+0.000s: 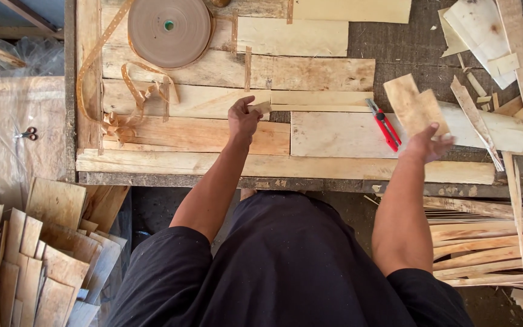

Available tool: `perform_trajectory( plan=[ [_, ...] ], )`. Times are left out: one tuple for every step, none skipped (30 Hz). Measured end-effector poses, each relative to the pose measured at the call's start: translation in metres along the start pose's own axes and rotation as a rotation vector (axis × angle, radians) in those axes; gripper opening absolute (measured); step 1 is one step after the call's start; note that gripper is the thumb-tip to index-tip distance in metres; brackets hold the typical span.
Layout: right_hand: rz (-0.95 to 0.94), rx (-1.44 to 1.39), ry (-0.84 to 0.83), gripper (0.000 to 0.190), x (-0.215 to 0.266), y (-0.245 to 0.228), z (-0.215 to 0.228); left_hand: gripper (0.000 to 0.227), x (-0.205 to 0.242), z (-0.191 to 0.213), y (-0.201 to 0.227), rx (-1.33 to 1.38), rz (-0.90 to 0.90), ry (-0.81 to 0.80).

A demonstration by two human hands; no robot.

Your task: The recorder is assembling and trimming thin wood veneer pieces on a workbench, using a utility knife for precise cuts.

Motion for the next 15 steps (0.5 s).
perform_trajectory(
  plan=[
    [-0.002,0.004,-0.004,0.039,0.016,-0.001,-0.004,0.042,0.012,-0.001,0.009,0.002,0.003,0.005],
    [0.544,0.473,-0.005,0.055,0.032,-0.012,-0.008,0.047,0.023,-0.002,0.018,-0.079,0.018,0.000],
    [1.093,0.937,0.005,0.072,0.053,-0.021,-0.016,0.053,0.034,-0.006,0.028,-0.162,0.033,-0.011],
    [1.094,0.940,0.004,0.072,0.081,-0.023,-0.030,0.053,0.035,-0.009,0.024,-0.161,0.036,-0.011],
    [1.014,0.851,-0.395,0.045,0.108,-0.022,-0.047,0.053,0.038,-0.013,0.020,-0.203,0.015,-0.037],
    [0.906,0.741,-0.783,0.029,0.138,-0.020,-0.064,0.054,0.040,-0.018,0.015,-0.245,-0.006,-0.063],
    [0.906,0.743,-0.788,0.029,0.167,-0.024,-0.075,0.054,0.043,-0.022,0.014,-0.243,-0.003,-0.061],
    [0.946,0.706,-1.064,0.034,0.201,-0.026,-0.088,0.055,0.047,-0.028,0.012,-0.243,0.027,-0.113],
    [0.970,0.655,-1.341,0.041,0.237,-0.027,-0.099,0.057,0.051,-0.031,0.010,-0.246,0.058,-0.164],
    [0.966,0.655,-1.345,0.041,0.249,-0.025,-0.103,0.057,0.047,-0.030,-0.001,-0.247,0.061,-0.160],
    [0.961,0.718,-1.387,0.042,0.261,-0.023,-0.108,0.056,0.043,-0.032,-0.010,-0.203,0.023,-0.189],
    [0.955,0.782,-1.429,0.044,0.272,-0.020,-0.113,0.055,0.039,-0.033,-0.020,-0.158,-0.016,-0.218],
    [0.950,0.785,-1.434,0.044,0.273,-0.018,-0.113,0.055,0.037,-0.033,-0.023,-0.158,-0.011,-0.215],
    [0.950,0.810,-1.445,0.041,0.275,-0.015,-0.112,0.055,0.036,-0.033,-0.026,-0.167,-0.012,-0.204],
    [0.955,0.835,-1.456,0.038,0.275,-0.012,-0.114,0.056,0.033,-0.033,-0.029,-0.173,-0.016,-0.193]
  ],
)
Point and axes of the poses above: each hand's wrist, its own x-axis away from the middle knuckle, its own z-axis out of the back of the hand, y = z × x, the point moved 2 cm from there along -x, towards the middle knuckle, and after that the axes turned 10 degrees about z, right-handed, at the moved point
